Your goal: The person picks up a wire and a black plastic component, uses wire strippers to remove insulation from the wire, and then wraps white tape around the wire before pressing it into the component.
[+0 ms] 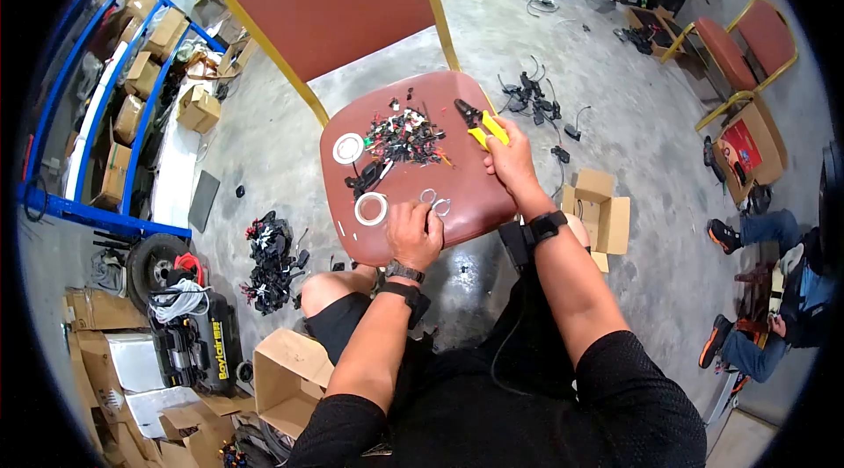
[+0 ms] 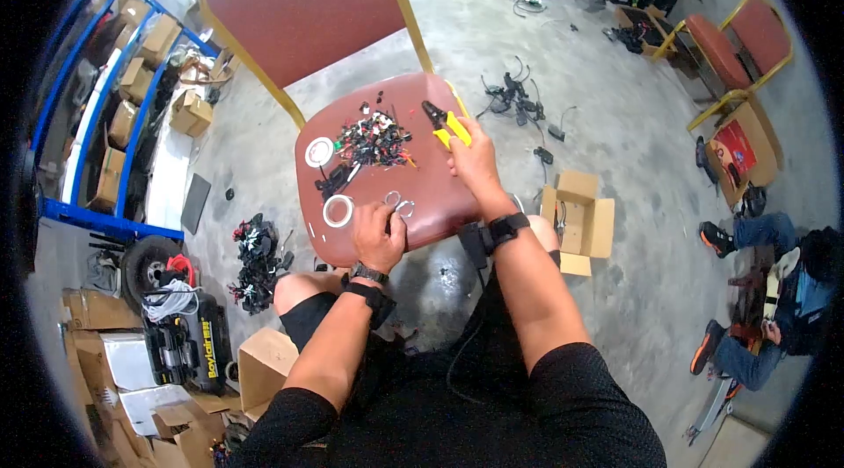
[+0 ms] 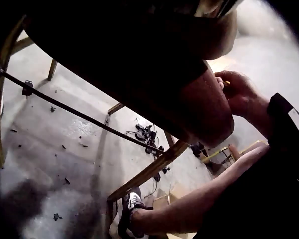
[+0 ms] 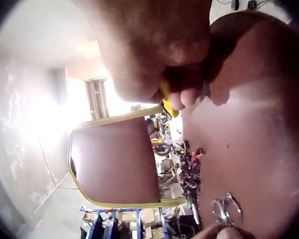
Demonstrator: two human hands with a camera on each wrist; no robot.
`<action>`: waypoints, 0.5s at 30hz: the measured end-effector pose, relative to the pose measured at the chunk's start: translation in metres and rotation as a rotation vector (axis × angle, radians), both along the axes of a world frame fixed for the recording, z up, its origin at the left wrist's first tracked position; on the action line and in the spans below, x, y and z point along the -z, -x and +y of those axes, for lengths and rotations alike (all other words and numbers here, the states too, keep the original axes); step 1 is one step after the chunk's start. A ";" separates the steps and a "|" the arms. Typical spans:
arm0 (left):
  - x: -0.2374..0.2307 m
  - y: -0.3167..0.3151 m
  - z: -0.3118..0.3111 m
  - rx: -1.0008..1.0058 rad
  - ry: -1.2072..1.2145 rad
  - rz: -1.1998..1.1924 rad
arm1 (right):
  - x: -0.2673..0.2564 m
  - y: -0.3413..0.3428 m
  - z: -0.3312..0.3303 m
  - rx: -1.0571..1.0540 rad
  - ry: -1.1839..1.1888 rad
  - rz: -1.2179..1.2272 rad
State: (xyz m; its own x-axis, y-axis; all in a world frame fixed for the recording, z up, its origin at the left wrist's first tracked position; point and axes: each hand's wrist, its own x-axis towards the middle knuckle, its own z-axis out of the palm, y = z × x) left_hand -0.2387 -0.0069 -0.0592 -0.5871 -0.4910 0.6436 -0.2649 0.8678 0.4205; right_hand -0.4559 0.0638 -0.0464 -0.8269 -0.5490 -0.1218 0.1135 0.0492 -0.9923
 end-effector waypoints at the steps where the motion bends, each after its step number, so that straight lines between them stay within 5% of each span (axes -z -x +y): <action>1: -0.002 0.000 0.000 0.005 -0.002 -0.001 | 0.000 0.006 -0.004 -0.002 -0.009 0.017; 7: -0.003 -0.004 -0.003 0.066 -0.103 0.048 | -0.006 0.033 -0.023 -0.059 -0.115 0.172; 15: -0.049 -0.014 -0.051 0.083 -0.242 0.279 | -0.030 0.059 -0.011 -0.319 -0.296 0.065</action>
